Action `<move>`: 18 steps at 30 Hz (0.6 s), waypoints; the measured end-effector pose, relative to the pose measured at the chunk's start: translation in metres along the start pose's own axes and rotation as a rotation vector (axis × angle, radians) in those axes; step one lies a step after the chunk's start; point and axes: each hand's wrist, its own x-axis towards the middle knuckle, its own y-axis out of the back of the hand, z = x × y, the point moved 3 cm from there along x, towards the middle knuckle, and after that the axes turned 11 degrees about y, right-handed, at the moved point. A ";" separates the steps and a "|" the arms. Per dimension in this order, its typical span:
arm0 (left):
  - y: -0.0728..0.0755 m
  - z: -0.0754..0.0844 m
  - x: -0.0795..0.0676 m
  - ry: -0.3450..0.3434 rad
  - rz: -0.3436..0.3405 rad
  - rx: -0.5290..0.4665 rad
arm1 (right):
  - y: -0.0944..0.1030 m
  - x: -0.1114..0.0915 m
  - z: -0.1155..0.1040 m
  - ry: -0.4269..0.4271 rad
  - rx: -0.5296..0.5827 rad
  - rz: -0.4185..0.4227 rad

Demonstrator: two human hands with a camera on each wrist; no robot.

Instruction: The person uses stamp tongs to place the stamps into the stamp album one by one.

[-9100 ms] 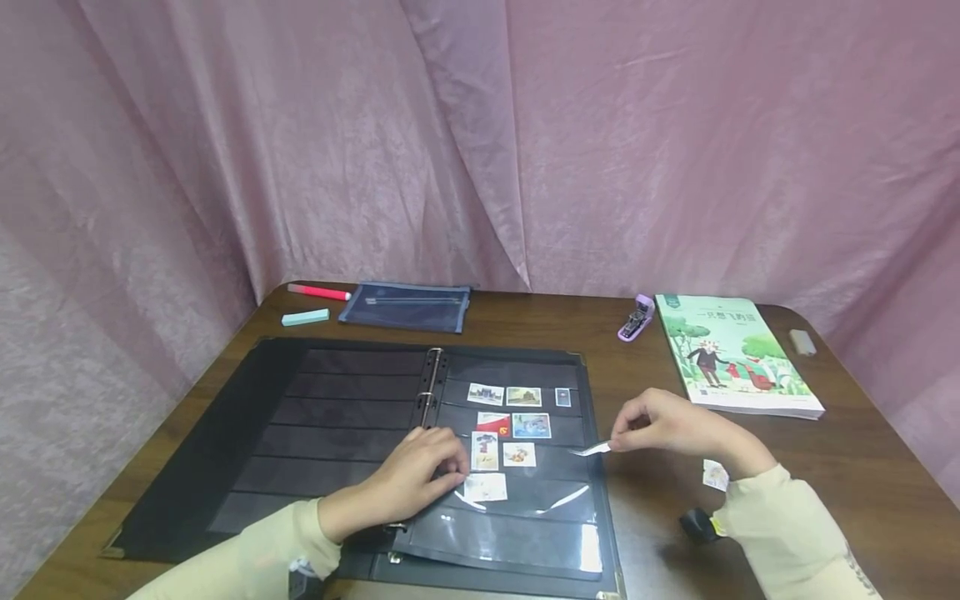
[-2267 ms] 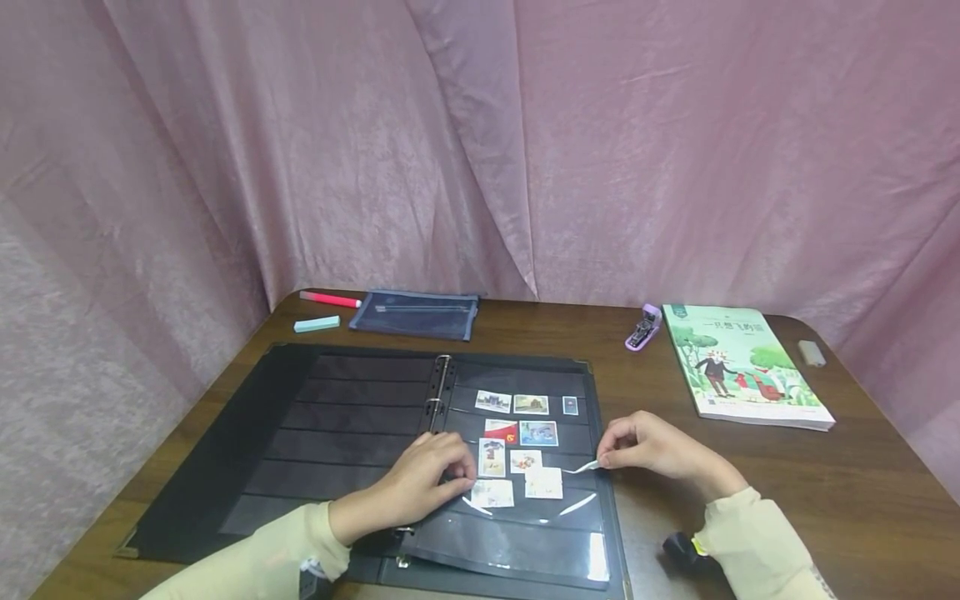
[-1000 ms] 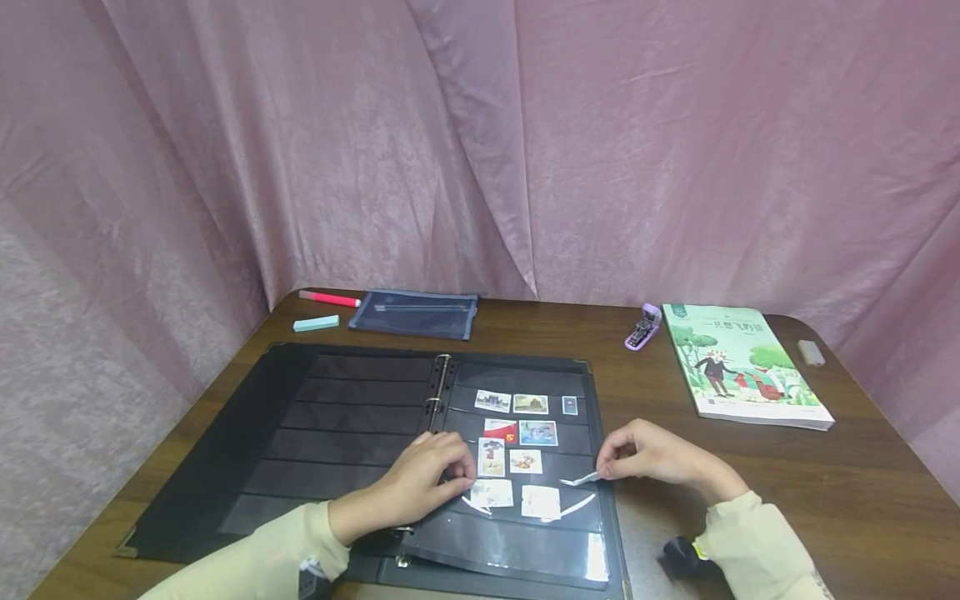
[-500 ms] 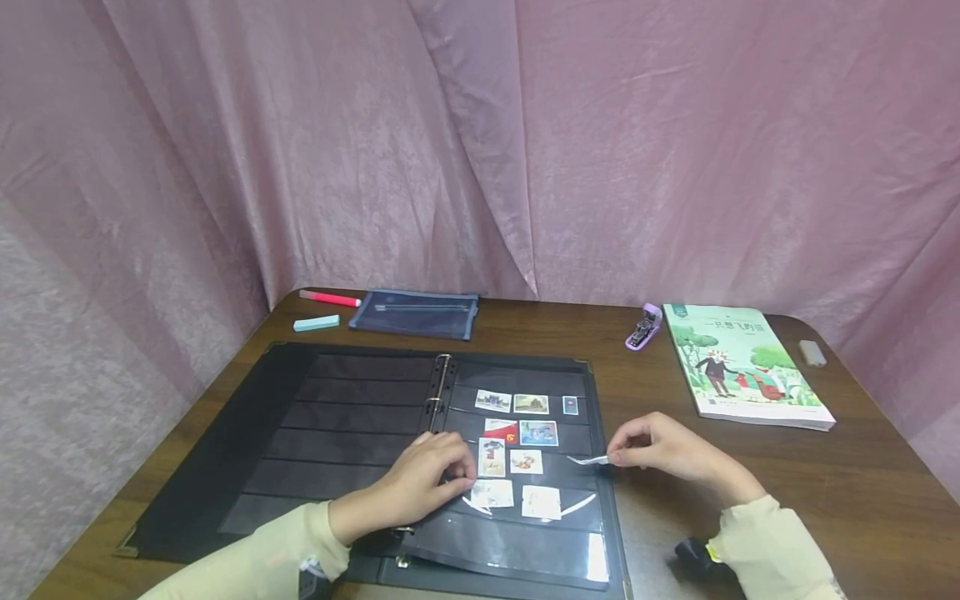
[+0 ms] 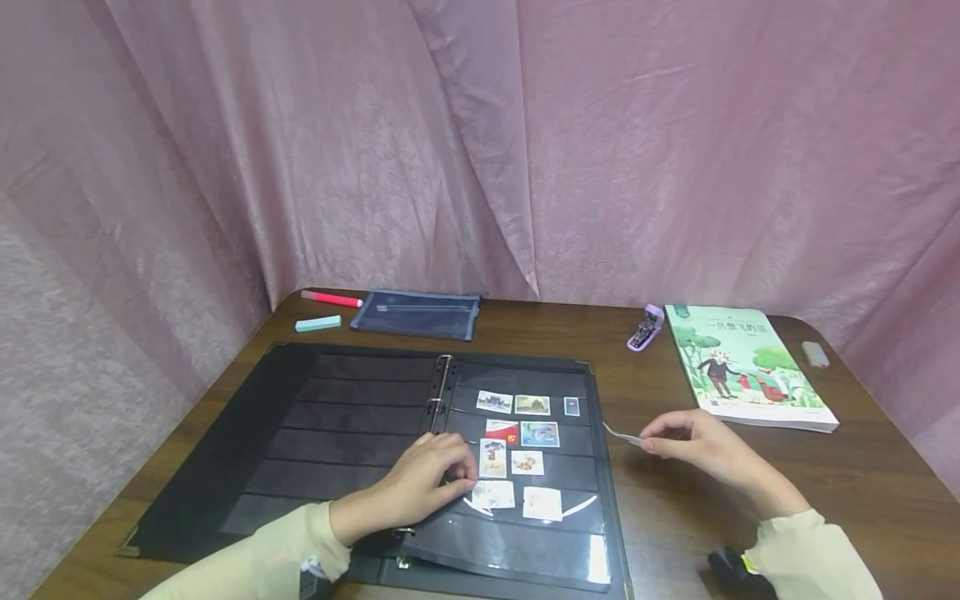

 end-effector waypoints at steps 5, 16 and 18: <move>0.000 0.000 0.000 0.005 -0.009 -0.008 | 0.008 -0.011 0.004 0.005 0.020 0.016; -0.001 0.000 0.000 0.003 -0.004 -0.007 | 0.020 -0.033 0.012 -0.070 -0.043 0.077; -0.001 -0.001 0.000 0.004 -0.002 -0.007 | 0.022 -0.037 0.015 -0.084 -0.075 0.091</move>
